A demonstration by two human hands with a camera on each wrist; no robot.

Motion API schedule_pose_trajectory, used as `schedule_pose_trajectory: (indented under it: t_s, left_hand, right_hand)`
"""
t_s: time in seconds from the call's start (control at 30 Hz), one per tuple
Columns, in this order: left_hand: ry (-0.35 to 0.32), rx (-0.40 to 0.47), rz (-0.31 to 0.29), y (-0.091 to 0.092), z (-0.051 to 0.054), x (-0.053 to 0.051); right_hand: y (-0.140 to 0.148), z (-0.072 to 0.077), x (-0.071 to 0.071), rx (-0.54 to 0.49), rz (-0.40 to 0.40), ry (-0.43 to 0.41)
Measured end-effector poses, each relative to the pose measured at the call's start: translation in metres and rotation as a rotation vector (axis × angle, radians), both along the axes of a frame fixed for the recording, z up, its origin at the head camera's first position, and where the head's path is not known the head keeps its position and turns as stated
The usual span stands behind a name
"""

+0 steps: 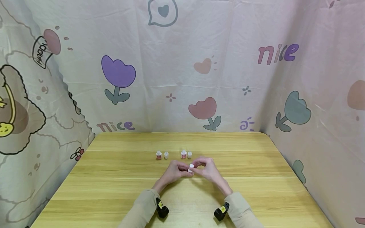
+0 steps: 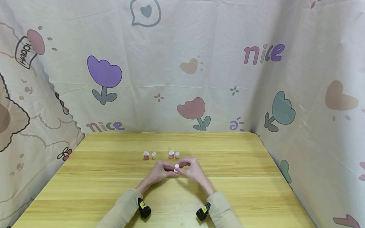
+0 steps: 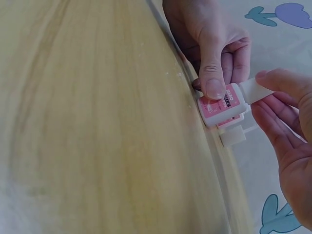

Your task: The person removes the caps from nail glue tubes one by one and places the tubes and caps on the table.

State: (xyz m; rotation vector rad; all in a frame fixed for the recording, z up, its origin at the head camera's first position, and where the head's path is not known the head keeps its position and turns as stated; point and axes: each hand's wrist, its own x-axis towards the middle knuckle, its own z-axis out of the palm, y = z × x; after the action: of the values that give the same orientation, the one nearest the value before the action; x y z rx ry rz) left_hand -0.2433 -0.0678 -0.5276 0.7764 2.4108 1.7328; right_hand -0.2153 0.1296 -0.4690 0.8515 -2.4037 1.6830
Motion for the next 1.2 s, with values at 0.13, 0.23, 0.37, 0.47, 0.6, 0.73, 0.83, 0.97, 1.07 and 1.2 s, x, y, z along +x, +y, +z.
schedule_pose_trajectory:
  t_s: [0.13,0.23,0.37,0.47,0.6,0.73,0.83,0.97,1.07,1.2]
  left_hand:
    - [0.007,-0.017,0.008,0.002,0.007,0.004]
    - [0.009,-0.011,0.005,0.002,0.015,0.01]
    - [0.02,0.002,-0.003,0.001,0.022,0.014]
    - [0.023,0.003,-0.001,0.001,0.023,0.015]
    - [0.016,-0.001,0.005,0.002,0.021,0.014]
    - [0.015,-0.006,0.002,0.003,0.015,0.01]
    - [0.018,-0.013,0.003,0.003,0.01,0.007]
    - [0.018,-0.013,0.005,0.003,0.012,0.009]
    - [0.024,0.003,-0.004,0.002,0.017,0.012]
    - [0.031,0.007,-0.007,0.002,0.016,0.011]
  right_hand:
    - [0.001,0.001,0.0,0.003,0.015,-0.035]
    - [0.0,0.001,0.0,0.01,0.005,-0.046]
    - [0.0,0.001,0.001,0.027,-0.028,-0.044]
    - [-0.001,0.001,0.002,0.031,-0.04,-0.039]
    - [-0.001,0.002,0.002,0.016,-0.021,-0.032]
    - [0.0,0.002,0.002,0.006,0.011,-0.041]
    - [0.001,0.003,0.002,0.008,0.023,-0.056]
    - [0.0,0.003,0.003,0.009,0.019,-0.063]
    - [-0.001,0.003,0.003,0.014,-0.008,-0.057]
    - [-0.002,0.001,0.003,0.024,-0.052,-0.054]
